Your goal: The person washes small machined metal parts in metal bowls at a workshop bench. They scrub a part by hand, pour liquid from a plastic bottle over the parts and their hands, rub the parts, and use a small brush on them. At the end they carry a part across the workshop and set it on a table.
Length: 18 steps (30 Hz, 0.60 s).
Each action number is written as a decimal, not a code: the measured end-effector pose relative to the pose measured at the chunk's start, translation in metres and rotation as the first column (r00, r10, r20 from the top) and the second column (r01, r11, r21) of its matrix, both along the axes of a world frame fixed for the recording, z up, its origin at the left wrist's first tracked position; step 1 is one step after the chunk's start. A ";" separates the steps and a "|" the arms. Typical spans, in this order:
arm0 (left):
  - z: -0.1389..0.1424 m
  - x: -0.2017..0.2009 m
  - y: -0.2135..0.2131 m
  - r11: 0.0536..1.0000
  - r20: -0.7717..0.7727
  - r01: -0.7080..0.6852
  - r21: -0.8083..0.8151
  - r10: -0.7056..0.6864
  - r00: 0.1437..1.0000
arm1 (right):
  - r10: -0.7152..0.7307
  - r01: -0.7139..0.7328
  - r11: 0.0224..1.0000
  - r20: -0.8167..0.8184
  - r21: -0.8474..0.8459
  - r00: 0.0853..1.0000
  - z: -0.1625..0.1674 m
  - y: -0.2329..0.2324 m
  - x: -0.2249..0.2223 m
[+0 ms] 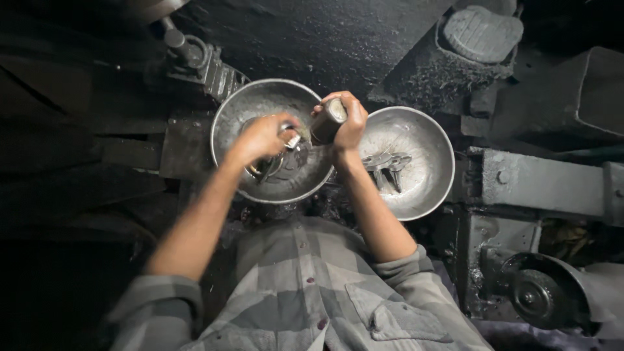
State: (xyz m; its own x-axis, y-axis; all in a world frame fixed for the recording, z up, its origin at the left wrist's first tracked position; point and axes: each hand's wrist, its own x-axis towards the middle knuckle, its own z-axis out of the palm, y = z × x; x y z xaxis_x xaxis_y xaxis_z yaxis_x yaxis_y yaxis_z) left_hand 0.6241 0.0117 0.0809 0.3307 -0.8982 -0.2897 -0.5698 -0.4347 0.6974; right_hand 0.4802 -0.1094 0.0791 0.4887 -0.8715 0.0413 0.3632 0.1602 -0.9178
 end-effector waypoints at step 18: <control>0.019 0.013 0.020 0.804 -0.515 -0.479 -0.352 0.262 0.816 | -0.113 -0.034 0.958 -0.483 -0.285 0.868 -0.122 -0.003 -0.005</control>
